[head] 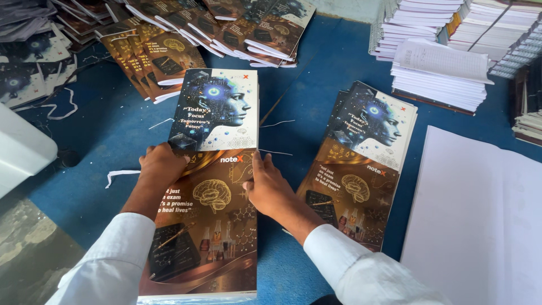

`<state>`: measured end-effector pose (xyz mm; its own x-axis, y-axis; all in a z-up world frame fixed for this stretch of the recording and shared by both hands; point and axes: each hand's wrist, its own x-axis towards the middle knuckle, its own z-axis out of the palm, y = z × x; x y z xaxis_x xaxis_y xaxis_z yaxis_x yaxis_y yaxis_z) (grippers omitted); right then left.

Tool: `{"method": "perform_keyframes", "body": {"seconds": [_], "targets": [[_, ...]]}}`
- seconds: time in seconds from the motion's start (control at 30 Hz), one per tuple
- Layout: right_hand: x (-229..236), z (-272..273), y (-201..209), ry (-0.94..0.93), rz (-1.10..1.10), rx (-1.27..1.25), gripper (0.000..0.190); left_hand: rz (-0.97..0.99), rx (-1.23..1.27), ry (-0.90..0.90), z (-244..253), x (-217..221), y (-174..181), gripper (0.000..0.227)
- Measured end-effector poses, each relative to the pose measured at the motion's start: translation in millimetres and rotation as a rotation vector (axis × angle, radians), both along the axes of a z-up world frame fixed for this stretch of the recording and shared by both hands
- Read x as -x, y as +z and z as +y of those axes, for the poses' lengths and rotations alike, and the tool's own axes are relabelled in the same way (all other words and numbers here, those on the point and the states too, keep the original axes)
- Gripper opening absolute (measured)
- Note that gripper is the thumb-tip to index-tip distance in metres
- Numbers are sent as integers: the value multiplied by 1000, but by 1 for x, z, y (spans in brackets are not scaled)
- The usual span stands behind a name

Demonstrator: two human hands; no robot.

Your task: The person assembles notebooks by inserting loose lined paper into printed covers. They pick up a cover, place a stack of paper inside, and then place the completed notebook onto a growing stack on the left.

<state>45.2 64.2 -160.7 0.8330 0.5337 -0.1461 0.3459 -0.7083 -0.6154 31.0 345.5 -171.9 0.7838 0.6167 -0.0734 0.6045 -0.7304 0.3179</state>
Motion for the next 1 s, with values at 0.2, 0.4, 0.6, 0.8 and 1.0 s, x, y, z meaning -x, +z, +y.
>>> {"method": "perform_keyframes", "body": {"seconds": [0.2,0.4,0.6,0.8,1.0], "targets": [[-20,-26,2,31,-151,-196,89,-1,53,130,-23,6,20,77],[-36,-92,32,-141,-76,-325,95,-101,-44,109,-46,12,36,68],[-23,-160,67,-172,-169,-242,87,-347,-147,53,-90,3,65,73],[-2,-222,83,-254,-129,-209,87,-561,-114,-184,-171,1,102,77],[31,-302,88,-300,-209,-208,83,-746,31,-489,-284,9,120,61]]}}
